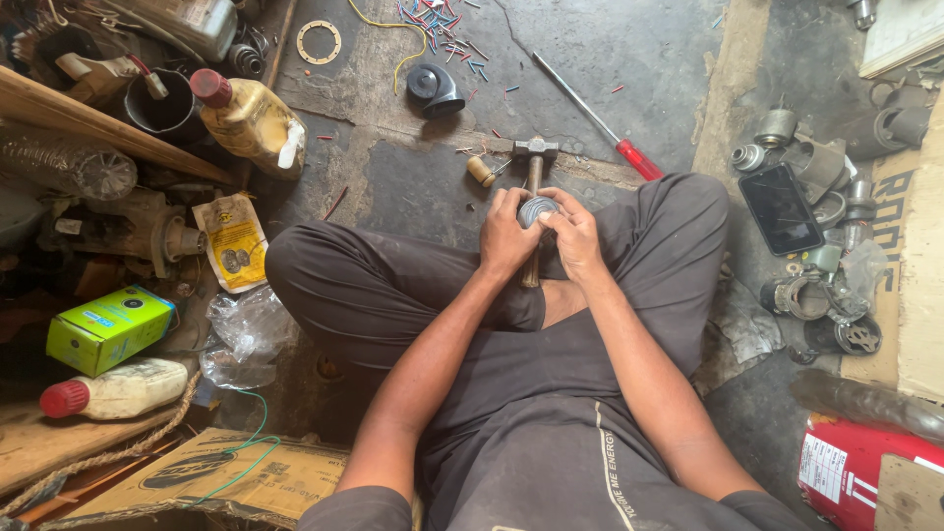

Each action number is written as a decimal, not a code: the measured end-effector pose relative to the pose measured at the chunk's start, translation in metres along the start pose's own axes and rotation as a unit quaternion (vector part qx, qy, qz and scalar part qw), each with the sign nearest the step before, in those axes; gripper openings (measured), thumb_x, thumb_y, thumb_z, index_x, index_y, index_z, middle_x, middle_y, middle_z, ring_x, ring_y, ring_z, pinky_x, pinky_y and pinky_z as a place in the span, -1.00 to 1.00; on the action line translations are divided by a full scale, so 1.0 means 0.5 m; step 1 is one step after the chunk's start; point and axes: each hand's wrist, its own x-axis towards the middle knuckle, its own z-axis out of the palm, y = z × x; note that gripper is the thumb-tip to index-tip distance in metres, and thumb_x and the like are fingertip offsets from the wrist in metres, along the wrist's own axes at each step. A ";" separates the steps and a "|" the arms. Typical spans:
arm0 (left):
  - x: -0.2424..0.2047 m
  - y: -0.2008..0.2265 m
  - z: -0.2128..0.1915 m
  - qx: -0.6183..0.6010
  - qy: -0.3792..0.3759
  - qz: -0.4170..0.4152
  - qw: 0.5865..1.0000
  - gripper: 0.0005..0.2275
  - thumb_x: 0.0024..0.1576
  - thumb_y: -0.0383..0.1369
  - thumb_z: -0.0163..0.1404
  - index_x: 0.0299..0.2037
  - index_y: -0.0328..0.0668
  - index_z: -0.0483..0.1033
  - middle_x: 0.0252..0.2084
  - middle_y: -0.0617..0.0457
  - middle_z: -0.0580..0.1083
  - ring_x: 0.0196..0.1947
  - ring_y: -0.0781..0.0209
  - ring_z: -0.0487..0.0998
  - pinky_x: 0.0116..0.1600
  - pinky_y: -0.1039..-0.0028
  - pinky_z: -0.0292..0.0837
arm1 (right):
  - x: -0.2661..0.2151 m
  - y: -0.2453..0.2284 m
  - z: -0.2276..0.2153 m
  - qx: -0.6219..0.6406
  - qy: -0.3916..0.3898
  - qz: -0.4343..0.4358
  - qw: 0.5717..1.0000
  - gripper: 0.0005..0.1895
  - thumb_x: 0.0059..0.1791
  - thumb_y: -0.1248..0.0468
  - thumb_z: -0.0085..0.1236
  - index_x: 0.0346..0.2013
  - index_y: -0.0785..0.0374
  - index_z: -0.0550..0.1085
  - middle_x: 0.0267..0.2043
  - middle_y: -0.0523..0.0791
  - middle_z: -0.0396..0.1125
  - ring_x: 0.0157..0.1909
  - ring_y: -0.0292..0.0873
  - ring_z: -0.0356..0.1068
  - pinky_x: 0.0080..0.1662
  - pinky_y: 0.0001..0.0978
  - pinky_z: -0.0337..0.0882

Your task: The person sits on the floor and assembles a small mechanical part by hand, repeatedly rotating and pressing components together. The person handles a cylindrical metal part and a small washer or ring, using both hands to align and fit them.

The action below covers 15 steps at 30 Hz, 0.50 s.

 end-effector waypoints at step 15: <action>0.003 0.003 -0.004 -0.029 0.000 0.005 1.000 -0.61 -0.01 -0.13 0.30 -0.16 -0.23 0.50 -0.15 -0.10 0.47 -0.16 -0.13 0.56 -0.12 0.16 0.46 | -0.003 -0.020 0.005 0.075 -0.023 0.042 0.996 -0.55 0.17 0.16 -0.19 0.25 0.39 0.37 0.03 -0.07 0.39 0.06 -0.26 0.38 0.15 -0.40 0.36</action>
